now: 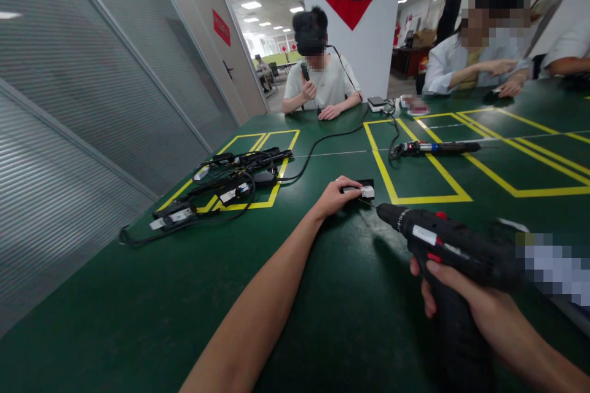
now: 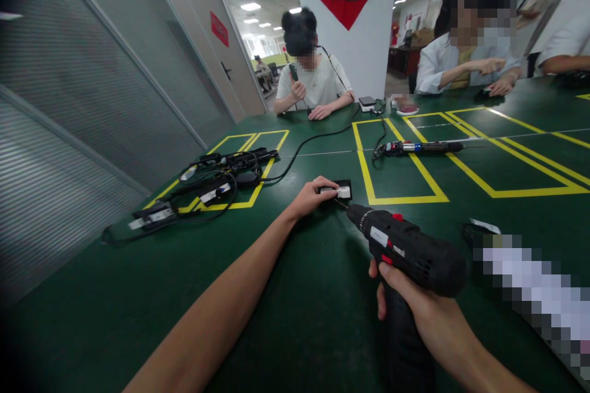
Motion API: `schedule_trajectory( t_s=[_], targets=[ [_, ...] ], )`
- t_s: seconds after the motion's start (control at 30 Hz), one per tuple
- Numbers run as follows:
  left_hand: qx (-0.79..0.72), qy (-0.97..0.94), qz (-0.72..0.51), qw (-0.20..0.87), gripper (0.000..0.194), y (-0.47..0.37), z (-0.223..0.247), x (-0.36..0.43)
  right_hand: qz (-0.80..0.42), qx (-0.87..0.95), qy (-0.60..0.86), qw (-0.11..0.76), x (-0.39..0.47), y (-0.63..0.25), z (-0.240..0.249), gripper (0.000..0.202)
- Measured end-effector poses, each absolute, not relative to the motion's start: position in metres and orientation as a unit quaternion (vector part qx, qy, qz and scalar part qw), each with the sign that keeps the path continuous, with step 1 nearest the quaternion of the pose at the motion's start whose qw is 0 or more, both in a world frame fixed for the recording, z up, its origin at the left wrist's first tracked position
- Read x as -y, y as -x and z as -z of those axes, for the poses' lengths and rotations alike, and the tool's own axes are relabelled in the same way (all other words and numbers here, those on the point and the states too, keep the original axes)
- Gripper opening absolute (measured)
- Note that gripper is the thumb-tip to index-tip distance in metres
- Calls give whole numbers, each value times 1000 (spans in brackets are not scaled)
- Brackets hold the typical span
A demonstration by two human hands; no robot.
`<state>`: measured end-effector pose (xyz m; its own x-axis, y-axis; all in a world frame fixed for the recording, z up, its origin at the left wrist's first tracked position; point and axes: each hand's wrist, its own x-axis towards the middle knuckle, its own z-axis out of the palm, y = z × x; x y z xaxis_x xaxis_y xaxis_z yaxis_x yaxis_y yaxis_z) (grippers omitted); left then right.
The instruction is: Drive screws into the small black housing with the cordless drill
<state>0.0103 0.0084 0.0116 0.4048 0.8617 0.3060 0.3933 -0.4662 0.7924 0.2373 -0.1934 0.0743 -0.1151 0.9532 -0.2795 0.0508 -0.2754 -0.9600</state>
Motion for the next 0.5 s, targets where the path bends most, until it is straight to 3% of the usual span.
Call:
schedule_trajectory(
  t_s=[0.5],
  targets=[
    [-393, -775, -373, 324, 32, -10, -11, -8, -598, 450, 539, 387, 194, -236, -73, 29]
  ],
)
